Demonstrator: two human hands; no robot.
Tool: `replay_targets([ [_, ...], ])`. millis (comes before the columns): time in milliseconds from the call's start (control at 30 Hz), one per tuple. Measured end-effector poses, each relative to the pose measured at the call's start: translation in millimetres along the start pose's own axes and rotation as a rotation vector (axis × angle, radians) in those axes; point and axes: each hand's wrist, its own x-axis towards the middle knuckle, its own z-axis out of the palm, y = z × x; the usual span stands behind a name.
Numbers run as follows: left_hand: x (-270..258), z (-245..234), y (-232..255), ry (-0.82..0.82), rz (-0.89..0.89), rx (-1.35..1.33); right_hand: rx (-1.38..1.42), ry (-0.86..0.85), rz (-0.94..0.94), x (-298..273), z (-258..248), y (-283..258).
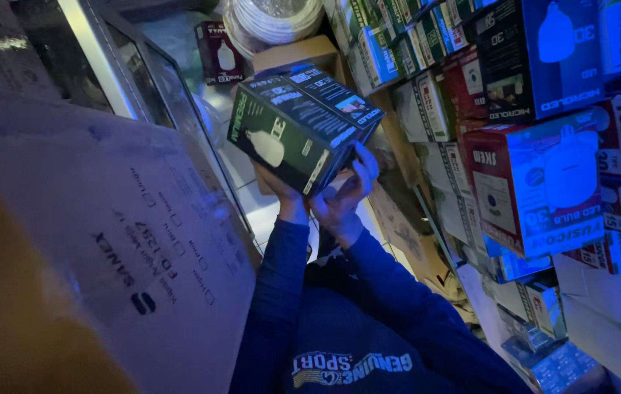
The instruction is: The person opens cardboard boxes, removes several individual light bulb boxes from within, and then organizes them into other boxes on the floor of a storage area.
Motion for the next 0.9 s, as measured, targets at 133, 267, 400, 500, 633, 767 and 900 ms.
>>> replay_targets([
  [133, -5, 20, 17, -0.043, -0.057, -0.091, -0.163, -0.094, -0.09, 7, -18, -1],
  [267, 4, 37, 26, -0.118, -0.066, -0.164, -0.211, -0.224, -0.128, 31, -31, 2],
  [400, 16, 47, 20, -0.145, -0.083, -0.209, -0.24, -0.422, -0.111, 63, -30, 19],
  [500, 20, 45, 11, -0.127, -0.075, -0.182, -0.165, -0.445, -0.082, 68, -19, 40],
  [633, 29, 33, 5, -0.081, -0.025, -0.086, -0.114, -0.48, -0.031, 53, -15, 57],
  [767, 29, 21, 4, -0.073, -0.031, -0.081, -0.14, -0.494, 0.015, 39, -16, 62],
  [900, 32, 18, -1, -0.038, -0.053, -0.066, -0.198, -0.478, -0.007, 40, -18, 60],
])
